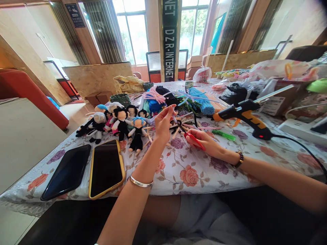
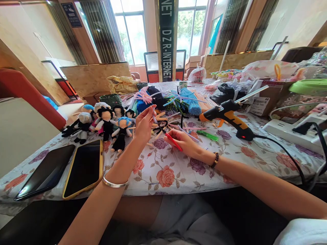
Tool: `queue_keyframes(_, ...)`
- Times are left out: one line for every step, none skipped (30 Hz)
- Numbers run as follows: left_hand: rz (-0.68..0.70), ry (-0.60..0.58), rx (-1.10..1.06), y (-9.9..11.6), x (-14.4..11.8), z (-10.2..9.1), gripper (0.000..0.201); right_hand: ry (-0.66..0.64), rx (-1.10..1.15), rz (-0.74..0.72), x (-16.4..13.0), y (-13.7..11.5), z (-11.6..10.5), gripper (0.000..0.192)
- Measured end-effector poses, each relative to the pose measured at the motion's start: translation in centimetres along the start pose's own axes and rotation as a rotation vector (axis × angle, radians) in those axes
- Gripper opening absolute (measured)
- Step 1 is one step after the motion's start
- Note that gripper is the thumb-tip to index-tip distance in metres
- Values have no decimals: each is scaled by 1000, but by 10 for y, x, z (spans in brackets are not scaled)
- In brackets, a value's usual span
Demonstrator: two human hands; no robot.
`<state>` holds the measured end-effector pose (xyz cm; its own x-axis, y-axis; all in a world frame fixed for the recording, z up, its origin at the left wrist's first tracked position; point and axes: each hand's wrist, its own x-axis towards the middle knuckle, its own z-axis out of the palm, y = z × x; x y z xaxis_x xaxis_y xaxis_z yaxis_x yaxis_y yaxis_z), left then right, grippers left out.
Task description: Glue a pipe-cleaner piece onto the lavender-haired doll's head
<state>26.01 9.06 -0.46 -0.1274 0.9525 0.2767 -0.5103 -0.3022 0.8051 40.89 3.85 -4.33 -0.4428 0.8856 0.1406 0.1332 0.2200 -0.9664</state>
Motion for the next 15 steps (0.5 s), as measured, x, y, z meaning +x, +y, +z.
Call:
queue_keyframes(-1,1,0,0,0,0,12,0,2,6,0,0,0,47)
queue_keyframes(-4,2,-1,0,0,0,12,0,5,8,0,0,0,47)
queue_keyframes(-6,4,-4,1,0,0,11,-1,9,8,0,-1,1,47)
queue_keyframes(-10,8,-7,1,0,0,11,-2,13,5,0,-1,1,47)
queue_keyframes(-11,11,-7,0,0,0,11,-3,16,2,-1,-2,1,48)
queue_keyframes(-11,14,-5,0,0,0,11,-3,17,1,-1,-3,2,48)
queue_keyframes(-9,14,-1,0,0,-1,12,-5,16,1,-1,-3,2,48)
queue_keyframes(-5,13,4,-1,1,-1,12,-5,10,3,-2,-4,2,48)
queue_keyframes(-1,11,6,-1,1,-1,13,-6,2,7,-2,-4,2,48)
queue_keyframes(2,9,4,-2,1,-1,13,-3,-5,9,-1,-4,2,48)
queue_keyframes(3,6,0,-2,1,-1,13,-1,-10,10,-1,-4,2,48)
queue_keyframes(0,6,-5,-2,1,-1,13,2,-14,12,-1,-3,2,48)
queue_keyframes(-2,5,-10,-1,1,-1,13,4,-16,14,-1,-3,1,48)
queue_keyframes(-5,5,-13,-1,0,0,12,5,-16,16,0,-2,1,48)
queue_keyframes(-8,5,-13,0,0,0,12,4,-16,16,0,-2,1,48)
